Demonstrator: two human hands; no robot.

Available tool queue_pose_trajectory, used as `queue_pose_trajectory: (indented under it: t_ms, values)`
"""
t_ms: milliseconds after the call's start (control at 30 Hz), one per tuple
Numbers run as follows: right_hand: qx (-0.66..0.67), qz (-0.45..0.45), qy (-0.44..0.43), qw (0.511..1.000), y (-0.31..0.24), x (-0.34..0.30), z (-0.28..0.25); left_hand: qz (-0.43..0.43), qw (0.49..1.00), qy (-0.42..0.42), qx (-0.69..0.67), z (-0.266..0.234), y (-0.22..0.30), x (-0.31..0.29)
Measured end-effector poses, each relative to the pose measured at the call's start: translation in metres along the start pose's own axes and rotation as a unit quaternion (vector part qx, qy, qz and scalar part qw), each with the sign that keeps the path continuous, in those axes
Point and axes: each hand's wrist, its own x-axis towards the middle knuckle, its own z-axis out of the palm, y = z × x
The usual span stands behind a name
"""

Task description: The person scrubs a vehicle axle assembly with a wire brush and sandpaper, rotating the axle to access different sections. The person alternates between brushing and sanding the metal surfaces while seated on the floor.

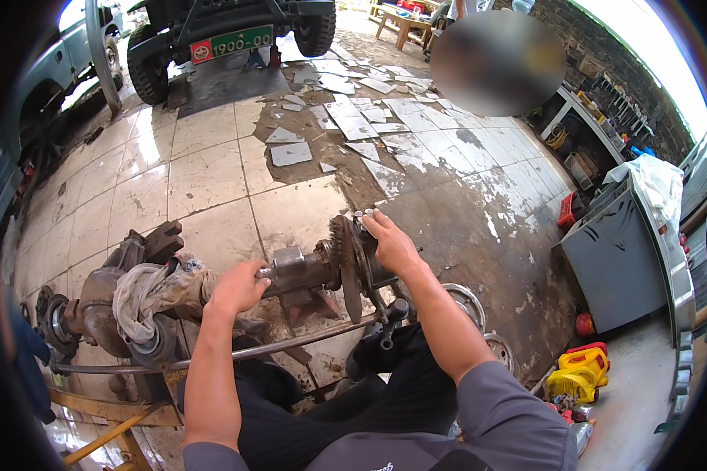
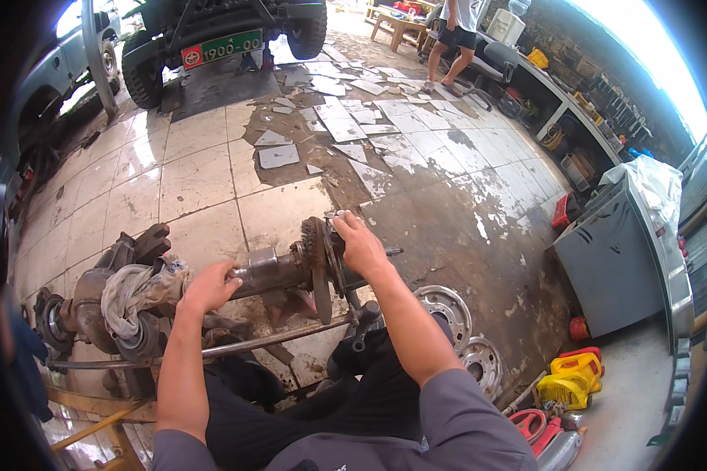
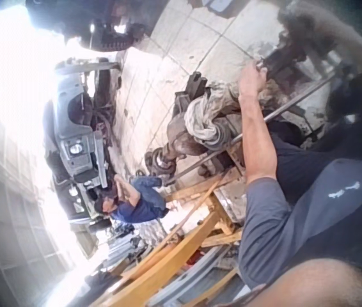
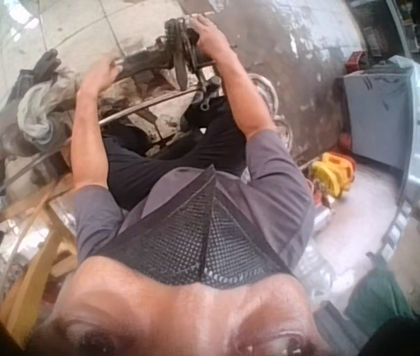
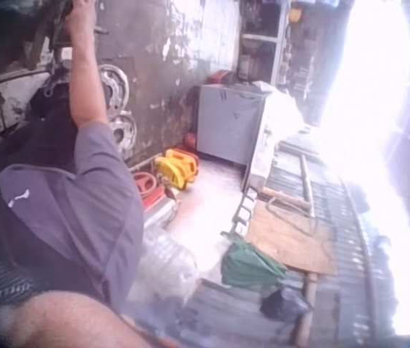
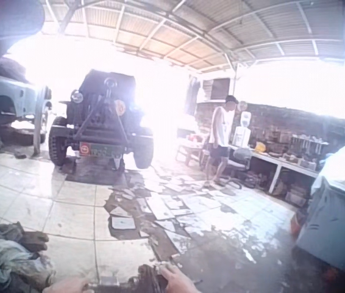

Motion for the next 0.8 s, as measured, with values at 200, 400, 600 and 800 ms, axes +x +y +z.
queue_pose_trajectory:
  t_ms: [200, 400, 600, 800]
  values:
    - [-0.070, -0.041, -0.003, 0.997, -0.003, 0.002, -0.004, -0.009, 1.000, -0.016, 0.022, -0.002, -0.006, -0.002]
    - [-0.069, -0.043, -0.025, 0.996, -0.004, 0.008, -0.011, -0.007, 1.000, 0.002, 0.030, -0.008, 0.004, -0.006]
    - [-0.064, -0.040, 0.020, 0.997, -0.007, 0.006, -0.001, 0.015, 1.000, 0.000, 0.023, -0.008, -0.006, -0.009]
    - [-0.120, 0.027, -0.004, 0.992, 0.012, 0.000, -0.031, 0.005, 1.000, -0.001, 0.009, -0.015, -0.002, -0.020]
